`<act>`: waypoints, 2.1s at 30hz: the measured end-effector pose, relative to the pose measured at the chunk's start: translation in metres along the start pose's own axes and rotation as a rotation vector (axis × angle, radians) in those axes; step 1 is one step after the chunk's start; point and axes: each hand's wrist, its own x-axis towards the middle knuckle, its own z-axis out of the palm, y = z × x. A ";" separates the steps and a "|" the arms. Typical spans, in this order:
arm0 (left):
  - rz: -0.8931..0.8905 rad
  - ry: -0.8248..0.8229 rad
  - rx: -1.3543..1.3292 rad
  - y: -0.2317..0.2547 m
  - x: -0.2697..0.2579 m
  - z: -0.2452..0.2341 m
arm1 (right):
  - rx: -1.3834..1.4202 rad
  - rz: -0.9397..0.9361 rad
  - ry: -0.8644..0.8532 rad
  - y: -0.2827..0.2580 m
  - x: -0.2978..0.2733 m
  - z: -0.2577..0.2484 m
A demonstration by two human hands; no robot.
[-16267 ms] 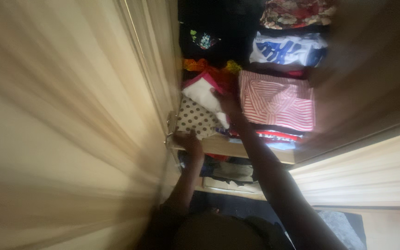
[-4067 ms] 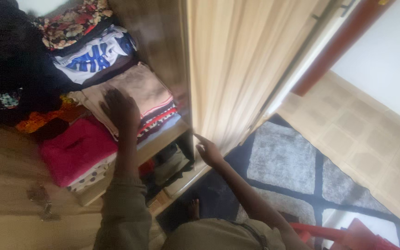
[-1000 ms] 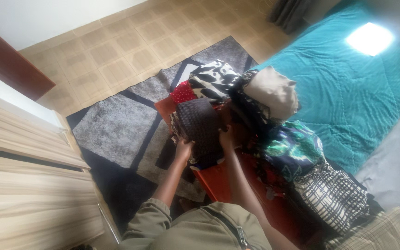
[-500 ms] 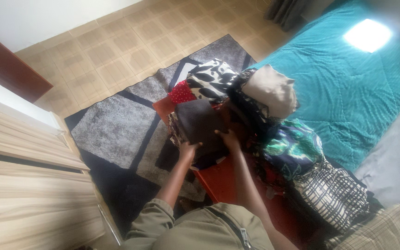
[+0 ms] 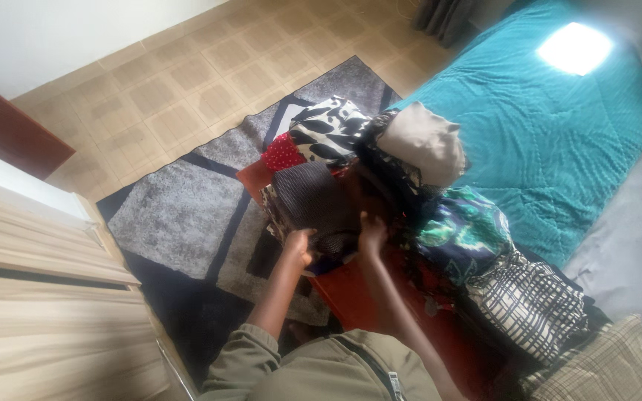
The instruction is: The person picks up folded clothes from a stack on a bed and places them one by one into stacks on a closet shelf.
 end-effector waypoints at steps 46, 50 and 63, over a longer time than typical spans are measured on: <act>0.416 -0.976 -0.900 0.056 -0.089 -0.069 | 0.385 0.076 -0.921 -0.182 -0.114 -0.063; 0.568 -1.200 -0.716 0.076 -0.131 -0.125 | 0.308 0.105 -1.043 -0.191 -0.104 -0.041; 0.838 -0.408 -0.522 0.040 -0.263 -0.286 | -0.154 -0.066 -1.448 -0.170 -0.138 0.147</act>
